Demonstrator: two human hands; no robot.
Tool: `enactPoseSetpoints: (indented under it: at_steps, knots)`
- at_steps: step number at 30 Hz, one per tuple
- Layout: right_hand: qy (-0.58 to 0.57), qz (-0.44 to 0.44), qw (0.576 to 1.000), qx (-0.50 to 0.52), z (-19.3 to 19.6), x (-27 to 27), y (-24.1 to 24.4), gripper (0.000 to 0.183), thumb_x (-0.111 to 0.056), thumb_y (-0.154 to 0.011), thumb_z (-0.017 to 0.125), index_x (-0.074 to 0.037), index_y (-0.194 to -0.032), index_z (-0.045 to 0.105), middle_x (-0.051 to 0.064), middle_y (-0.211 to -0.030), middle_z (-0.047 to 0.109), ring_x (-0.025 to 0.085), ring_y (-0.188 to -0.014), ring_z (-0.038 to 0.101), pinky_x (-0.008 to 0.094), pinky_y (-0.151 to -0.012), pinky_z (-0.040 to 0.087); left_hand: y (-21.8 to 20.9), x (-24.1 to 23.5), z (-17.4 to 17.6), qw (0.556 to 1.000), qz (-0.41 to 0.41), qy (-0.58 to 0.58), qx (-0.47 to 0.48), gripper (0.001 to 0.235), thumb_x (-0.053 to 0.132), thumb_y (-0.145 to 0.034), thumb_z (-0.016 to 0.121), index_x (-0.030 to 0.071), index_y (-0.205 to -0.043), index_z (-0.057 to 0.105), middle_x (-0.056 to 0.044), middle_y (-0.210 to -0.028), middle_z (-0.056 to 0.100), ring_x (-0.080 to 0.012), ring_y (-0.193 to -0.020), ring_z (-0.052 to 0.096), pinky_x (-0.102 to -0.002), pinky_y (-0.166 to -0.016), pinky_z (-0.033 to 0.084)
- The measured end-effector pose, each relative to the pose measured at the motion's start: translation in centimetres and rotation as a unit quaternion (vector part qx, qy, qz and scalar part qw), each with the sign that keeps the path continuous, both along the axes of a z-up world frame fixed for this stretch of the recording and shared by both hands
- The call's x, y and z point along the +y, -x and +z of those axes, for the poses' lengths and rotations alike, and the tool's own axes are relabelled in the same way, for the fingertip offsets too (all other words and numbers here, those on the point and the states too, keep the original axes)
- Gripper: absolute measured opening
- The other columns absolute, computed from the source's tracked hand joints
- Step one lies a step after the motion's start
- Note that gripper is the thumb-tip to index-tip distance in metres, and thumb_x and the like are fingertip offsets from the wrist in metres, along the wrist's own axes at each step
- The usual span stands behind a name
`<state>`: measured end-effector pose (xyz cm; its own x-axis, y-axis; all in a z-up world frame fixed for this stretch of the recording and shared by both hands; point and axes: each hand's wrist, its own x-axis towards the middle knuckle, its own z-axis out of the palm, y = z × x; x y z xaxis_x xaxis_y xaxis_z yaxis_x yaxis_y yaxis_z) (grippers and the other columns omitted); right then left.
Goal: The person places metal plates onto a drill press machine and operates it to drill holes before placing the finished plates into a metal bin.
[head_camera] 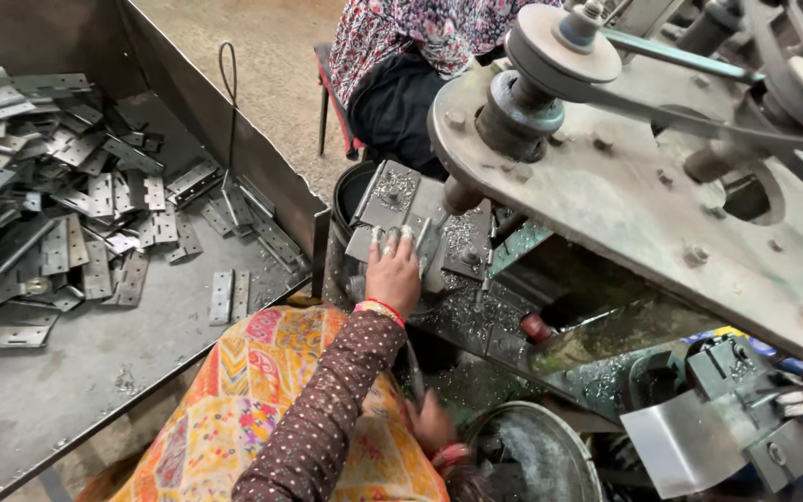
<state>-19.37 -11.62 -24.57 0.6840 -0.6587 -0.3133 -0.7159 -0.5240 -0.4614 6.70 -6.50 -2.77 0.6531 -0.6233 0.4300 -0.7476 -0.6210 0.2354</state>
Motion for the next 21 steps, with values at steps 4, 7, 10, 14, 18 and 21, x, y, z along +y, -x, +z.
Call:
enactPoseSetpoints:
  at_steps: [4,7,10,14,18,21]
  knots:
    - [-0.001,0.01,1.0,-0.008,-0.5,0.6,-0.5,0.054,-0.051,-0.09,0.064,-0.008,-0.121,0.054,0.026,-0.088,0.072,0.049,-0.085,0.069,0.057,-0.071,0.054,0.0,1.0,0.0,1.0,-0.016,-0.016,0.007,0.035,0.017,-0.091,0.053,0.003,-0.12,0.069,-0.012,-0.14,0.057,-0.0289,-0.135,0.051,-0.056,-0.115,0.032]
    - [0.001,0.024,1.0,0.016,0.4,-1.0,-0.5,0.051,-0.052,-0.09,0.066,-0.008,-0.114,0.059,0.026,-0.087,0.073,0.048,-0.085,0.07,0.056,-0.072,0.055,-0.3,0.2,-0.3,1.0,-0.013,-0.008,-0.02,0.035,0.017,-0.089,0.053,0.004,-0.117,0.07,-0.013,-0.14,0.057,-0.0293,-0.134,0.051,-0.056,-0.115,0.031]
    - [0.038,0.05,0.998,0.028,2.2,-3.1,0.2,0.052,-0.058,-0.09,0.067,-0.008,-0.104,0.063,0.025,-0.085,0.073,0.047,-0.084,0.071,0.055,-0.072,0.055,-0.9,-0.7,-0.6,1.0,-0.008,0.0,-0.029,0.033,0.016,-0.09,0.053,0.004,-0.114,0.072,-0.013,-0.138,0.059,-0.0279,-0.13,0.054,-0.056,-0.117,0.03]
    - [0.078,0.056,0.995,0.013,1.3,-2.3,0.4,0.06,-0.058,-0.091,0.063,-0.004,-0.116,0.055,0.026,-0.083,0.071,0.048,-0.079,0.07,0.057,-0.068,0.055,-1.7,-2.1,-0.5,1.0,-0.028,-0.006,0.013,0.03,0.016,-0.092,0.053,0.005,-0.109,0.074,-0.014,-0.137,0.06,-0.0295,-0.128,0.056,-0.056,-0.116,0.031]
    - [0.048,-0.005,0.999,-0.012,-0.9,0.1,-0.4,0.052,-0.055,-0.089,0.061,-0.008,-0.112,0.057,0.027,-0.083,0.071,0.051,-0.08,0.067,0.06,-0.068,0.052,-1.2,-1.6,-0.2,0.999,-0.019,0.027,-0.011,0.031,0.022,-0.096,0.053,0.003,-0.109,0.074,-0.014,-0.134,0.061,-0.0315,-0.127,0.056,-0.056,-0.115,0.03]
    - [0.006,0.027,0.999,-0.037,0.0,-0.6,-0.8,0.049,-0.053,-0.09,0.061,-0.007,-0.109,0.057,0.025,-0.084,0.071,0.049,-0.079,0.069,0.058,-0.067,0.054,-1.5,-0.9,0.1,0.999,-0.029,-0.006,-0.018,0.033,0.016,-0.093,0.053,0.006,-0.116,0.073,-0.013,-0.137,0.06,-0.028,-0.13,0.055,-0.056,-0.121,0.029]
